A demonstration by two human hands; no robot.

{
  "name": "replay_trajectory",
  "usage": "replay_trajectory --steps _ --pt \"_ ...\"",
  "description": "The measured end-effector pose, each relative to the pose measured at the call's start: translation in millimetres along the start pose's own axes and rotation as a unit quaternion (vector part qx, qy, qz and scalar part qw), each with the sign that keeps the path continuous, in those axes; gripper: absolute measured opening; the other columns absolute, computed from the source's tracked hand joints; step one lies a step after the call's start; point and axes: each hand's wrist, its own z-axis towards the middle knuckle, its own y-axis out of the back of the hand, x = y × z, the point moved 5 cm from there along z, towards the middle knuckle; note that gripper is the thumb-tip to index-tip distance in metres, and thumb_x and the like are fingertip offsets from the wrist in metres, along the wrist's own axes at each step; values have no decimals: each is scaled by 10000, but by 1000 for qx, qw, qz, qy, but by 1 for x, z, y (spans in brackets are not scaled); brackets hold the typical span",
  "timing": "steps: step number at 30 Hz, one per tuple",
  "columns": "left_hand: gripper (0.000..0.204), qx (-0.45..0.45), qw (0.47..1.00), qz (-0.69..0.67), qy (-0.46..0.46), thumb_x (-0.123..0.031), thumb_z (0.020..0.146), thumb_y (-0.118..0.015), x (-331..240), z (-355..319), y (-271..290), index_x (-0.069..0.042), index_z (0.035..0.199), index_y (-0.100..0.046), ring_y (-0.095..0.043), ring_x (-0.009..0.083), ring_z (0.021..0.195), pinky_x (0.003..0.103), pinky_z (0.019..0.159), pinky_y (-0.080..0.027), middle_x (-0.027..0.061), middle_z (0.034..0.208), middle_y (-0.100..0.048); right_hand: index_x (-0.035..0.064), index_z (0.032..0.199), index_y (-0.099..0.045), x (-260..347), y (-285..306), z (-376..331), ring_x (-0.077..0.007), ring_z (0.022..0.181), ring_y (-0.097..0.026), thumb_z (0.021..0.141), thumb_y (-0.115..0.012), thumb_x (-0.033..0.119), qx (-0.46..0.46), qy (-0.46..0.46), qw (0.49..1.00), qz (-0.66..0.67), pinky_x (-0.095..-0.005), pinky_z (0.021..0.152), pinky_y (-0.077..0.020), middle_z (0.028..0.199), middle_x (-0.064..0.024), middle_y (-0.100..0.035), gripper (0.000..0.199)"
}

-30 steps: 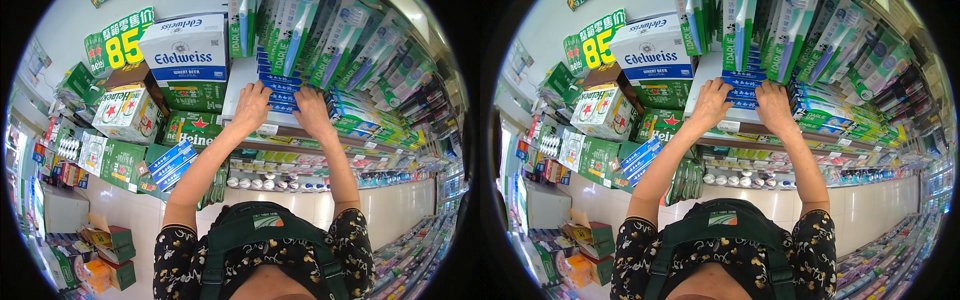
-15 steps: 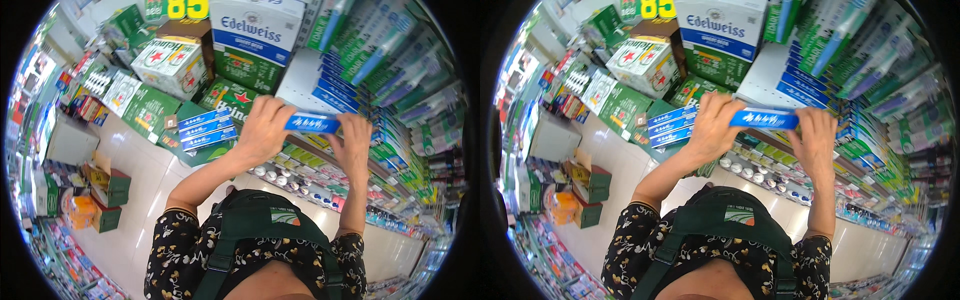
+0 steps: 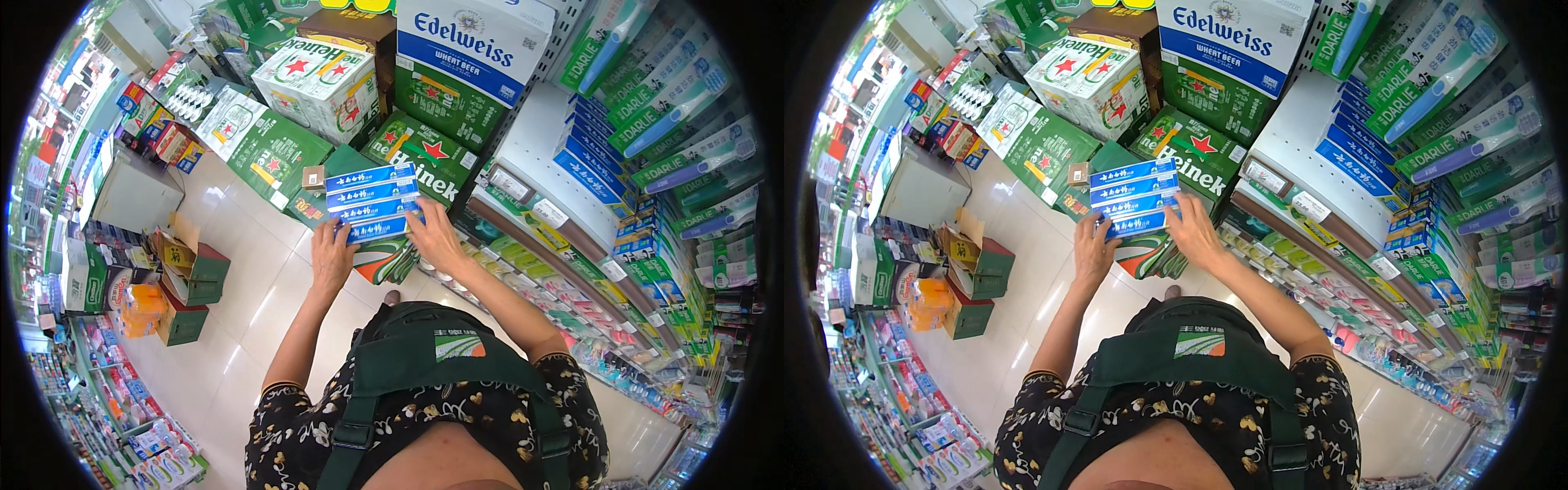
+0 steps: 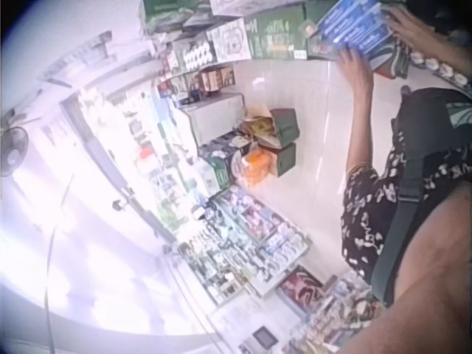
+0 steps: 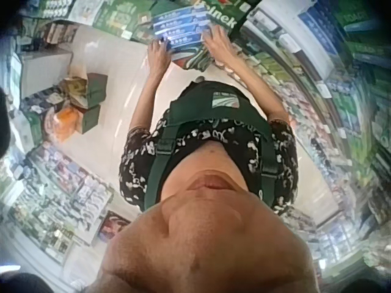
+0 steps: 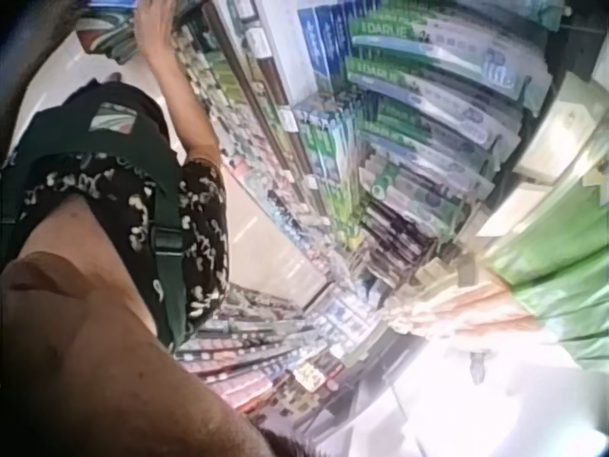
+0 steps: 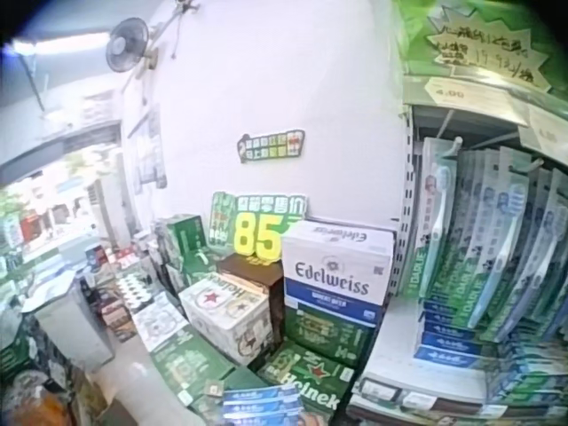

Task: The person restocks toothpaste boxes on a supermarket shelf. They repeatedly pick up boxes from a lower area, place them on the shelf, and align them with other boxes to create neat rows.

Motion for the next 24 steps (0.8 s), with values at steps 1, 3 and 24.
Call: replay_trajectory --steps 1,3,24 --pt "479 -21 1000 13 -16 -45 724 -772 4 2 -10 -14 1168 -595 -511 381 1139 452 919 -459 188 1234 -558 -67 1258 -532 -5 -10 0 -426 1104 -502 806 -668 28 -3 -4 1000 4 -453 940 -469 1272 -288 -466 481" --pt "476 -19 999 49 1 -99 759 -752 8 0 -21 -2 1201 -603 -504 380 1172 457 972 -420 179 1296 -550 -68 1276 -519 -17 -22 0 -433 1102 -508 834 -632 26 -10 -16 1000 4 -468 939 -473 1311 -303 -452 466" --pt "576 5 933 -114 -343 -92 800 -708 -321 218 -64 13 1335 -521 -447 395 1269 481 998 -375 222 1381 -494 -31 1239 -584 -122 289 -36 -346 1000 -617 723 -734 55 29 -321 858 -401 -425 889 -455 1111 -188 -638 543"
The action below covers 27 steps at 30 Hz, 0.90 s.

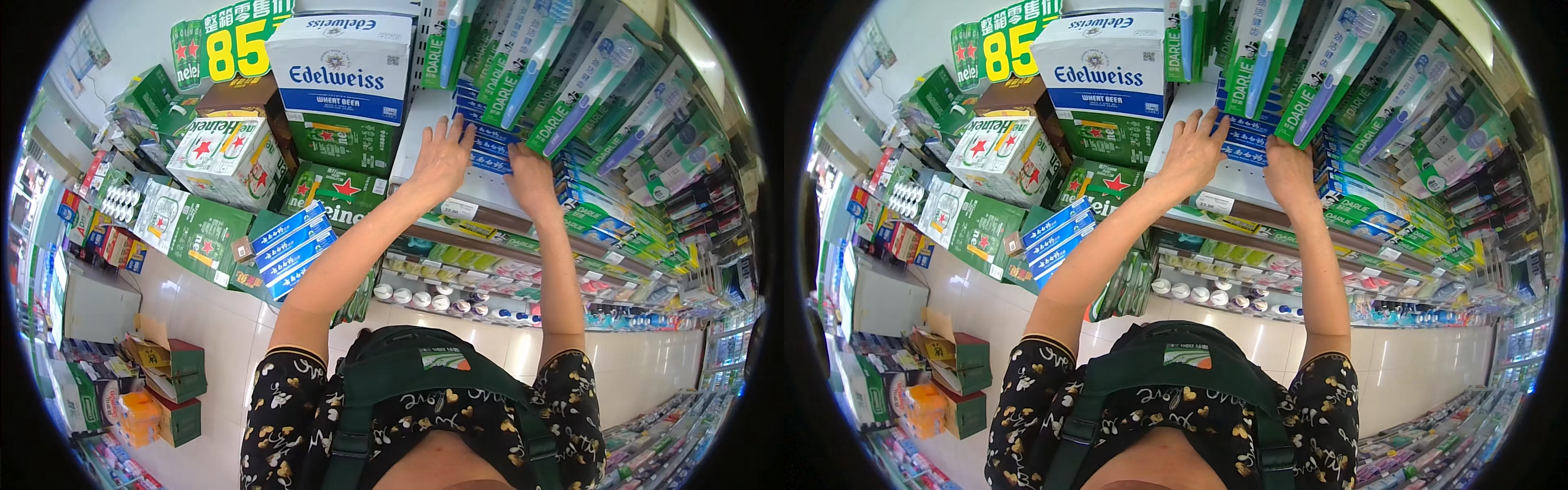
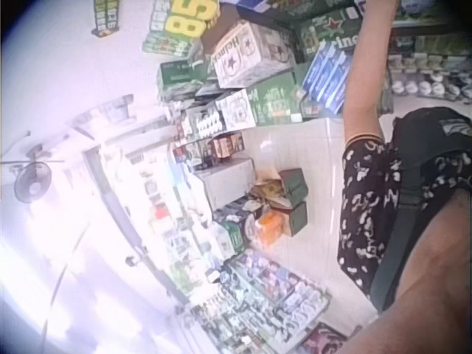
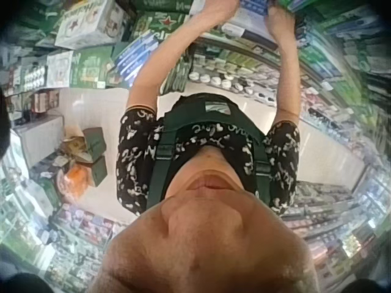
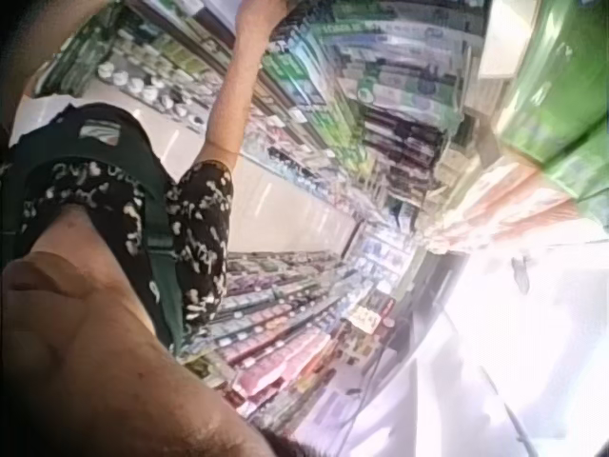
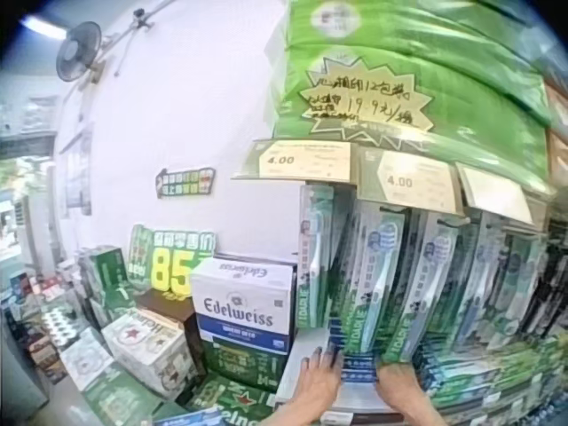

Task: The person restocks toothpaste boxes on a supermarket shelf. They repeatedly pick up boxes from a lower area, place them on the shelf, and align them with other boxes to create neat rows.

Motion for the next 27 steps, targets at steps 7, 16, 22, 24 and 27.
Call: replay_trajectory --steps 7,16,22,24,27 --pt "373 22 993 -115 29 72 702 -579 -11 -6 -9 15 1071 -566 -550 394 1036 453 883 -432 203 1099 -578 -15 1096 -656 7 3 -15 -294 975 -594 759 -594 -1 -80 34 995 -58 -423 815 -436 1020 -147 -636 343" --pt "461 -100 986 -112 78 93 735 -639 16 -94 127 -23 1176 -575 -498 377 1106 397 968 -432 184 1157 -521 26 1188 -577 81 80 -41 -329 1062 -539 698 -777 70 -140 159 968 131 -446 878 -393 1136 -158 -579 530" --pt "431 4 960 -94 263 47 717 -723 112 -205 173 -23 1132 -626 -554 343 1072 395 937 -453 144 1114 -576 -35 1211 -527 208 5 -24 -368 1013 -538 733 -752 33 -33 304 883 355 -439 899 -446 1093 -192 -585 532" --pt "418 33 949 -46 310 44 708 -725 141 -231 173 -26 1111 -641 -546 345 1077 408 967 -429 140 1098 -584 -4 1163 -533 245 -23 -13 -336 986 -517 770 -725 55 -19 321 864 387 -427 872 -428 1034 -170 -556 441" --pt "419 13 947 19 322 28 699 -710 173 -267 171 -54 1106 -651 -517 335 1083 411 960 -407 121 1101 -583 5 1140 -539 290 -59 6 -338 998 -513 800 -676 40 -17 339 854 394 -447 872 -425 1023 -152 -559 368"
